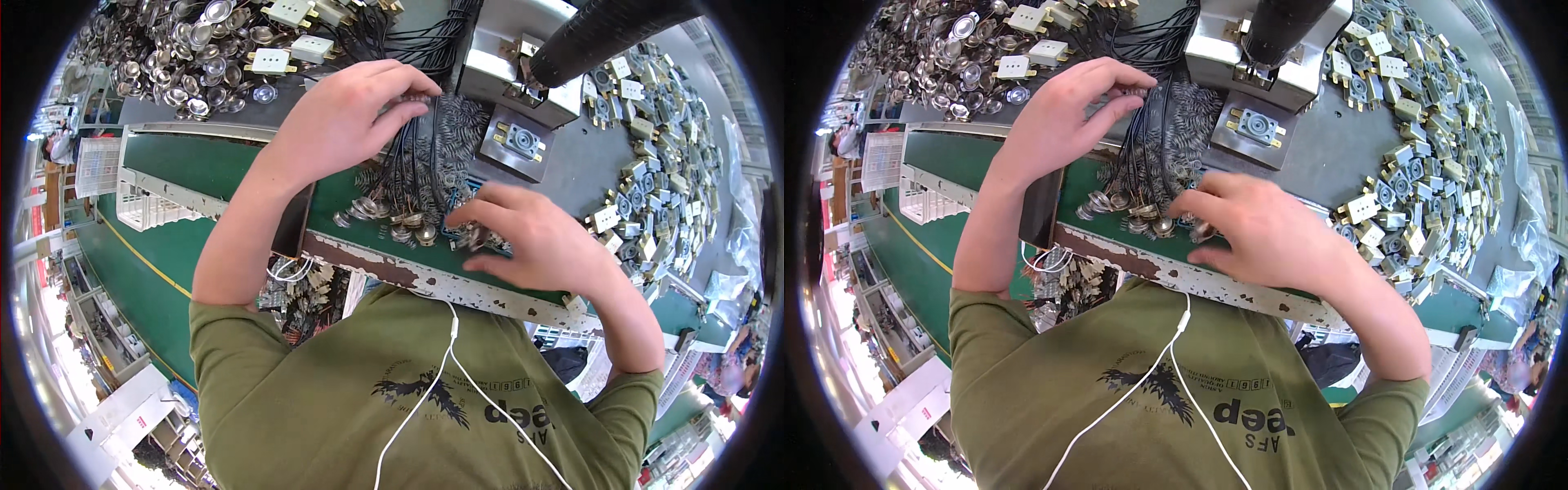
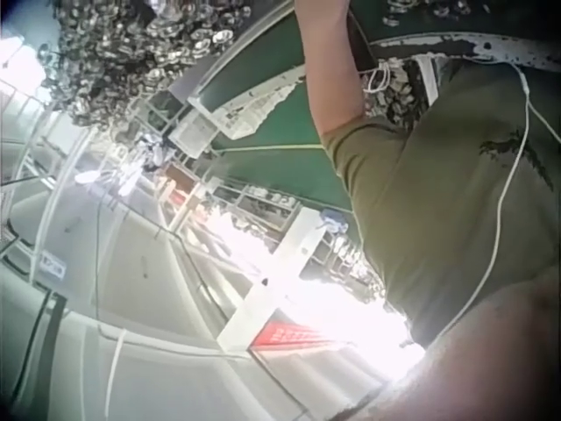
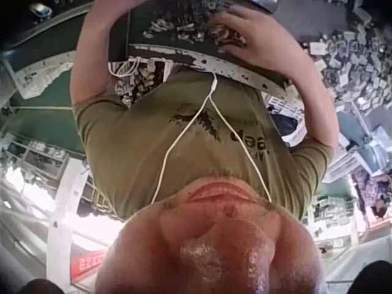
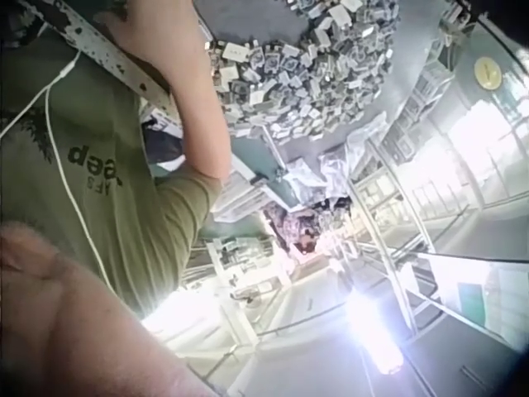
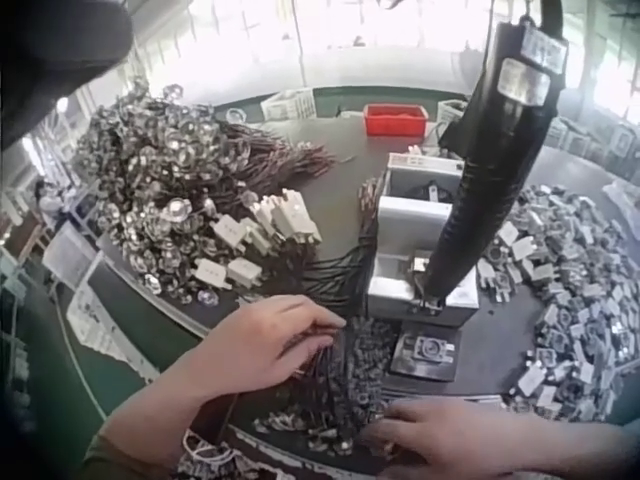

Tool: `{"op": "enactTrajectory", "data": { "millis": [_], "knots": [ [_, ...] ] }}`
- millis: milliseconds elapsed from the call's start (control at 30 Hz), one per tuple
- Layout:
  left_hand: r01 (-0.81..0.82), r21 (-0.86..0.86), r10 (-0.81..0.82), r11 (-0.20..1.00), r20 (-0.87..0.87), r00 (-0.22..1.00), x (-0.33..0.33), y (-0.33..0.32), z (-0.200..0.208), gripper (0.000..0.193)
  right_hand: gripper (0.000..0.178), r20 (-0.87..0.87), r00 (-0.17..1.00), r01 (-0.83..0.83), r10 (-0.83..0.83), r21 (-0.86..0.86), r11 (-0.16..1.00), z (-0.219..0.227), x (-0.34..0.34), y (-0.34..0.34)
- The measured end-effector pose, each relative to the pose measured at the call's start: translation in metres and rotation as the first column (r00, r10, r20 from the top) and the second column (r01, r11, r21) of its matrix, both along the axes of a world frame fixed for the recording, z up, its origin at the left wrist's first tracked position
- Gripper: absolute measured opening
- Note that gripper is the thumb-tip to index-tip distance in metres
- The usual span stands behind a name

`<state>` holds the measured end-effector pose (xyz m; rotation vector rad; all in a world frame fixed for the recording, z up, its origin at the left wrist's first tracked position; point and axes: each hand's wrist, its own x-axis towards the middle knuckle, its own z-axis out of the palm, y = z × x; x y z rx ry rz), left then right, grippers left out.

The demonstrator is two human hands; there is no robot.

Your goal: Assembling small electronic components on an industrial production line using an electric screwdriver.

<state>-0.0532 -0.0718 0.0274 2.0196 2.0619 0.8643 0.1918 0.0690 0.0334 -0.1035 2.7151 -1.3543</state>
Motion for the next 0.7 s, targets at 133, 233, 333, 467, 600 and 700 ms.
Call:
{"op": "enactTrajectory", "data": {
  "millis": [133,233,333,467,600,700],
  "knots": [
    [-0.076,-0.088,0.085,0.993,0.094,0.992,0.002,-0.004,0.002,0.021,0.037,-0.256,0.966,0.115,-0.018,0.369,0.922,0.007,-0.008,-0.004],
    [-0.088,-0.067,0.092,0.994,0.068,0.993,0.004,-0.004,0.005,0.021,0.035,-0.301,0.950,0.102,0.080,0.543,0.834,0.015,-0.005,-0.009],
    [0.019,0.126,0.007,0.992,-0.203,0.979,-0.011,0.003,-0.006,0.020,0.023,-0.295,0.945,0.264,-0.144,0.421,0.868,0.039,-0.003,0.011],
    [-0.021,0.135,0.027,0.991,-0.042,0.999,-0.022,0.019,-0.019,0.015,0.022,0.452,0.782,0.576,-0.429,-0.261,0.775,0.026,0.033,0.078],
    [0.085,0.224,-0.066,0.971,-0.090,0.994,-0.008,0.026,-0.010,0.013,0.038,-0.047,0.868,0.495,-0.495,0.162,0.853,0.006,0.042,0.034],
    [0.152,0.257,-0.144,0.955,-0.050,0.988,0.016,0.037,0.002,0.014,0.035,-0.245,0.889,0.454,-0.387,0.580,0.676,0.009,0.032,0.023]
  ]
}}
